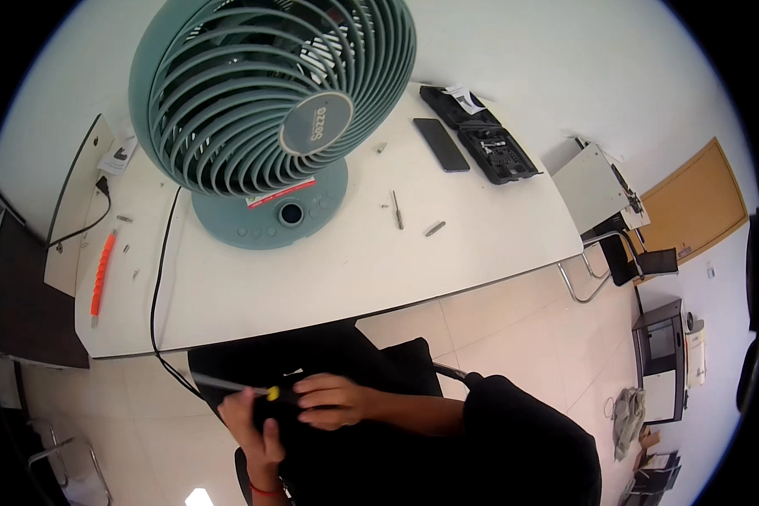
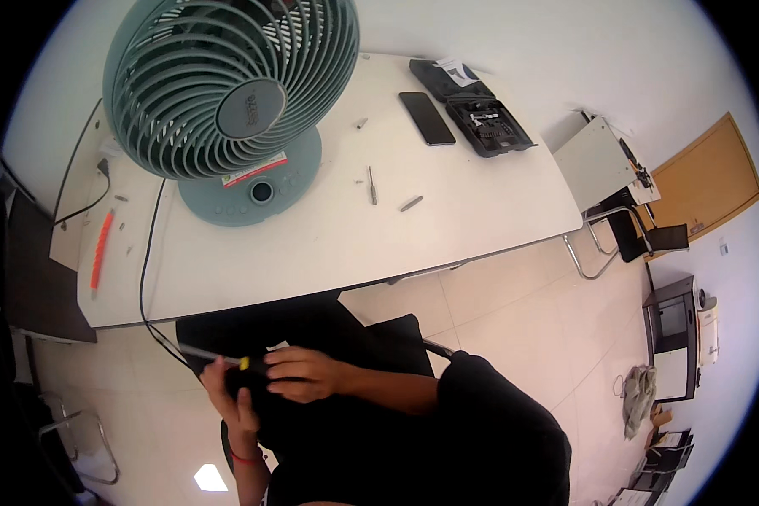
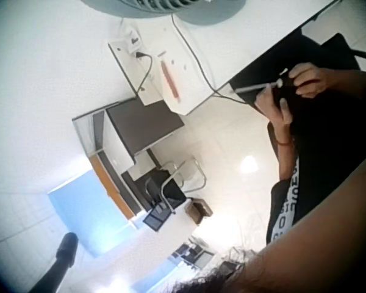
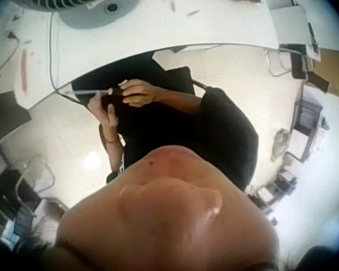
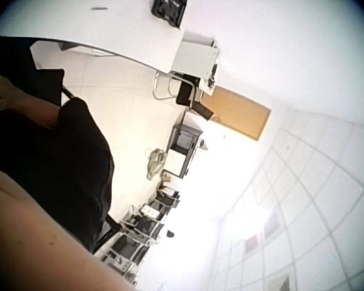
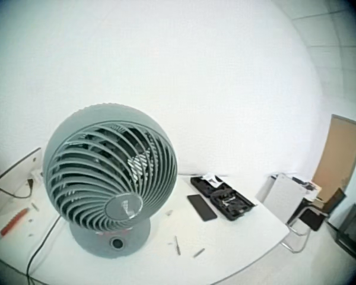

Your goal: The person uses a screwdriver to tighten screws on the base and front grille of a teal desk fan. They rotate the fan to access different screw locations and continue tightening throughout the clip.

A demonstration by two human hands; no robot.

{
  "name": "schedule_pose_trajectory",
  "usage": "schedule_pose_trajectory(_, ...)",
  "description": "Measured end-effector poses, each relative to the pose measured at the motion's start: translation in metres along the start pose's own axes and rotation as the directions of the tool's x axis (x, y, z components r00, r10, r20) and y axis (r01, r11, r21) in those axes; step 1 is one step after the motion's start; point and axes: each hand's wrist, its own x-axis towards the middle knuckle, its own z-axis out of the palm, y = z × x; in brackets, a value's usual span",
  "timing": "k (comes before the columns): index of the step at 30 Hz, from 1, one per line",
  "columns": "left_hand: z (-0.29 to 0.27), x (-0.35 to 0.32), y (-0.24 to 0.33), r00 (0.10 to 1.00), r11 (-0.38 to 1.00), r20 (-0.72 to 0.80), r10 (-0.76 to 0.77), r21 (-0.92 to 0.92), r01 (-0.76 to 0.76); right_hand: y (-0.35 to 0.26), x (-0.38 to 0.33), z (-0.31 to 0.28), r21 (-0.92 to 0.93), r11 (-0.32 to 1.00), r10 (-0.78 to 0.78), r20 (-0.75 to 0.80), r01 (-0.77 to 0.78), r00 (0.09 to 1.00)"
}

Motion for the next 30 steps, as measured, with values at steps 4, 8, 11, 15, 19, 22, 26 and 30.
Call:
schedule_pose_trajectory(4,0.011,0.012,0.015,0.975,0.95,0.19,-0.118,0.306,0.055,-0.007,0.011,-0.078,-0.521,0.829,0.137,-0.163,-0.203,0.977)
schedule_pose_trajectory(8,0.014,0.021,0.021,0.974,0.923,0.165,-0.154,0.375,0.082,0.007,0.042,-0.126,-0.573,0.615,0.204,-0.548,-0.542,0.811)
schedule_pose_trajectory(11,0.015,0.02,0.024,0.979,0.921,0.166,-0.116,0.387,0.044,0.026,0.068,-0.168,-0.672,0.431,0.439,-0.426,-0.602,0.791)
schedule_pose_trajectory(15,0.018,0.018,0.027,0.974,0.933,0.2,-0.102,0.36,0.024,0.055,0.091,-0.194,-0.645,0.391,0.624,-0.339,-0.657,0.704)
schedule_pose_trajectory(19,0.016,0.016,0.025,0.98,0.949,0.176,-0.094,0.313,0.035,0.078,0.101,-0.195,-0.706,0.373,0.687,-0.226,-0.602,0.691)
schedule_pose_trajectory(22,0.014,0.015,0.024,0.982,0.944,0.16,-0.101,0.328,0.044,0.091,0.102,-0.199,-0.724,0.398,0.694,-0.164,-0.564,0.701)
schedule_pose_trajectory(26,0.013,0.016,0.025,0.981,0.936,0.161,-0.108,0.349,0.045,0.127,0.111,-0.239,-0.779,0.385,0.601,-0.196,-0.496,0.775)
schedule_pose_trajectory(30,0.013,0.016,0.028,0.981,0.944,0.152,-0.119,0.325,0.064,0.21,0.13,-0.298,-0.856,0.142,0.664,-0.29,-0.497,0.689)
